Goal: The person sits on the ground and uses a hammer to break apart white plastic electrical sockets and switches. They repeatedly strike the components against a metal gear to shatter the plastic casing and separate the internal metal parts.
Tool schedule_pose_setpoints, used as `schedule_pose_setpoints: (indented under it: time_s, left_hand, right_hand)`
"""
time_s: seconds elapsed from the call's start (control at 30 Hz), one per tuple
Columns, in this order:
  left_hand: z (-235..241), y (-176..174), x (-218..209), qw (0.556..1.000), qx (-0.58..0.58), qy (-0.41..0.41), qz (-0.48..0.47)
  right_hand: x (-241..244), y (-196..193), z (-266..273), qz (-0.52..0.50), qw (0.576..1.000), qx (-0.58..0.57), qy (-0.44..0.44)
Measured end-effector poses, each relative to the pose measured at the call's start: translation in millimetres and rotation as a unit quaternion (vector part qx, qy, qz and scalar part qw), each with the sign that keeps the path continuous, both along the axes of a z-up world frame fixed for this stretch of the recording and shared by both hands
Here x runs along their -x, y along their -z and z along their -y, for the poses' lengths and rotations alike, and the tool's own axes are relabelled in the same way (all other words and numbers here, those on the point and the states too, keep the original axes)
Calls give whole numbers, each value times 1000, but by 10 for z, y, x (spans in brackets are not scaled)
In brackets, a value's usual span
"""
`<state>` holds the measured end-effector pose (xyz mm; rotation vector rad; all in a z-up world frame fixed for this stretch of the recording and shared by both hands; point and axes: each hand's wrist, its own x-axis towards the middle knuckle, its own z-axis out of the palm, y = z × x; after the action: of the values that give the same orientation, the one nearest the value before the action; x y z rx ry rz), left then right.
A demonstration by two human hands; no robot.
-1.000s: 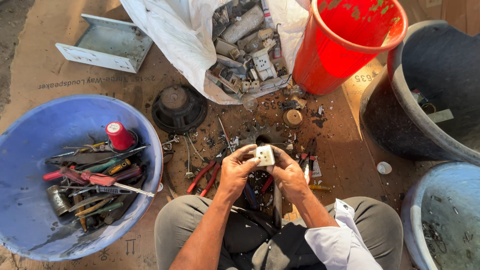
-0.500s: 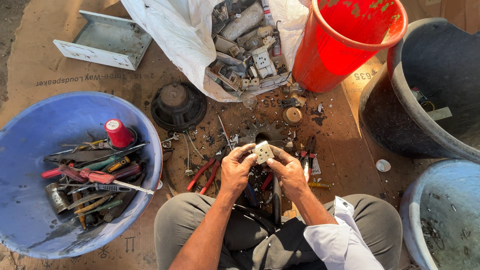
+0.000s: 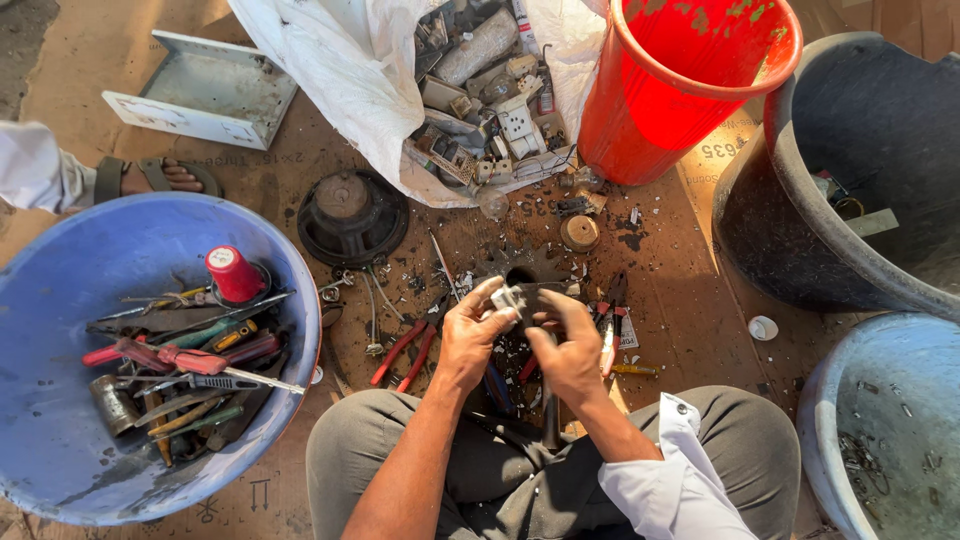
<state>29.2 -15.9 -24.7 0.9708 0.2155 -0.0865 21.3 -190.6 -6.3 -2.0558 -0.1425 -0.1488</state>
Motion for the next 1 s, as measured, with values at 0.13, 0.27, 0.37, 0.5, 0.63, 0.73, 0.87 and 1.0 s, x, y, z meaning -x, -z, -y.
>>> schedule_pose_setpoints:
  time_s: [0.13, 0.27, 0.37, 0.5, 0.63, 0.73, 0.87, 1.0]
  left_hand:
    - [-51, 96, -117, 988, 149, -13, -27]
    - [-59, 61, -143, 980, 201, -5, 6]
    - [-62, -1, -153, 977, 213, 5, 1]
    - [-58, 10, -149, 985, 168, 3, -23]
    - [13, 89, -193, 999, -16, -11, -26]
    - [46, 185, -275, 929, -366, -30, -44]
    - [92, 375, -471, 844, -532, -31, 62]
    - [81, 577, -493, 811, -551, -68, 185]
  right_hand:
    - [-29, 251, 215, -222, 961, 107, 126]
    - [32, 510, 117, -445, 890, -9, 98]
    - [8, 502, 29, -514, 832, -180, 108]
    - [-91, 267, 88, -536, 763, -341, 120]
    - [-52, 71, 109, -497, 811, -291, 103]
    - [8, 4, 110, -432, 870, -220, 93]
    - [14, -116, 261, -316, 945, 4, 80]
    - [14, -269, 339, -132, 985, 110, -7]
